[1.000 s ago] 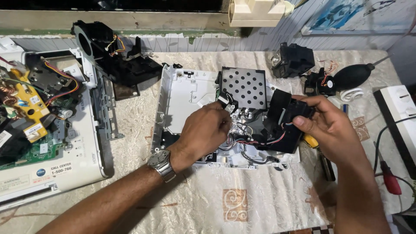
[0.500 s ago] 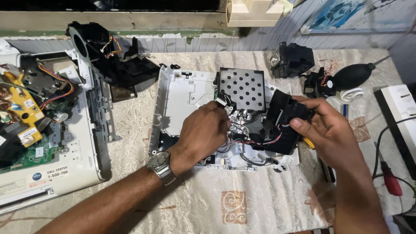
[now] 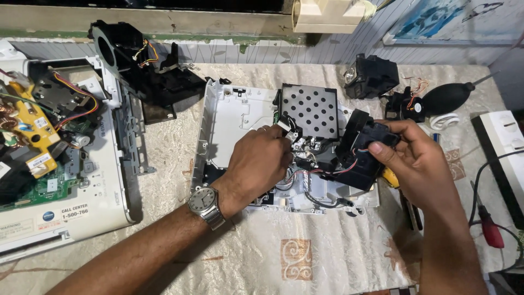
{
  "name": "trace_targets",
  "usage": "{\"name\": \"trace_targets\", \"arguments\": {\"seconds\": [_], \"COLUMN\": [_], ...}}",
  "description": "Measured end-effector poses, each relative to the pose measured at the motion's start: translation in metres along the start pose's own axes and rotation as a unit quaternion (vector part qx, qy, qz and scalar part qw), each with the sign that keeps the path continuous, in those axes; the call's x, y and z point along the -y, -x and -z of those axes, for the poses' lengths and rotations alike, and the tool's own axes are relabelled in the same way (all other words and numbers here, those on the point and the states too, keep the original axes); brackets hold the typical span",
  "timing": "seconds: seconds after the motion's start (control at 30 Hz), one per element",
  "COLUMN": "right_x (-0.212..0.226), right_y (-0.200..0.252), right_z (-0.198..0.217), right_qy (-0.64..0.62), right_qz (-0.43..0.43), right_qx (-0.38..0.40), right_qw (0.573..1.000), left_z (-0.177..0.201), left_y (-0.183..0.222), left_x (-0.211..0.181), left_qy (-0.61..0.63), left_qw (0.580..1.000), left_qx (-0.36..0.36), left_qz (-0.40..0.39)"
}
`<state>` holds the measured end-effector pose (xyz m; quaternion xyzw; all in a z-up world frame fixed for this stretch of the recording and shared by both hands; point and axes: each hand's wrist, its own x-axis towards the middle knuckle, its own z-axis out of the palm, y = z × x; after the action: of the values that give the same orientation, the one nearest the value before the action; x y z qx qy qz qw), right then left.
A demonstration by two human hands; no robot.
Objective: Reinstalling a cooling fan and connecting internal wiring within an electronic device using a screwdriver.
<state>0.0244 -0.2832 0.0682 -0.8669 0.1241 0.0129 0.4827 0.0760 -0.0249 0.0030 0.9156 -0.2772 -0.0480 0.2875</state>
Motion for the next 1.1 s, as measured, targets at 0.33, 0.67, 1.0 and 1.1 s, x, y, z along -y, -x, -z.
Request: {"name": "trace_targets", "arguments": {"seconds": [0.33, 0.67, 1.0, 1.1], "right_x": [-0.008, -0.005, -0.001, 0.020], "right_y": [-0.003, -0.003, -0.008, -0.003], "right_z": [0.001, -0.002, -0.006, -0.007], "right_qy": [-0.033, 0.009, 0.018, 0.027], "right_qz": [0.041, 0.001, -0.019, -0.060], "right_qx": [0.048, 0.019, -0.014, -0.005], "right_qw": [0.997, 1.000, 1.000, 0.998], "left_z": [-0.011, -0.017, 0.001, -0.008], "left_y": [0.000, -0.002, 0.007, 0.007], "left_x": [0.010, 0.006, 0.005, 0.016], "left_qy": [-0.014, -0.256, -0.155, -0.136], "left_qw": [0.993, 0.955, 0.979, 0.980], "left_qx": [-0.084, 0.035, 0.069, 0.010], "left_qz": [-0.077, -0.143, -0.110, -0.144]}}
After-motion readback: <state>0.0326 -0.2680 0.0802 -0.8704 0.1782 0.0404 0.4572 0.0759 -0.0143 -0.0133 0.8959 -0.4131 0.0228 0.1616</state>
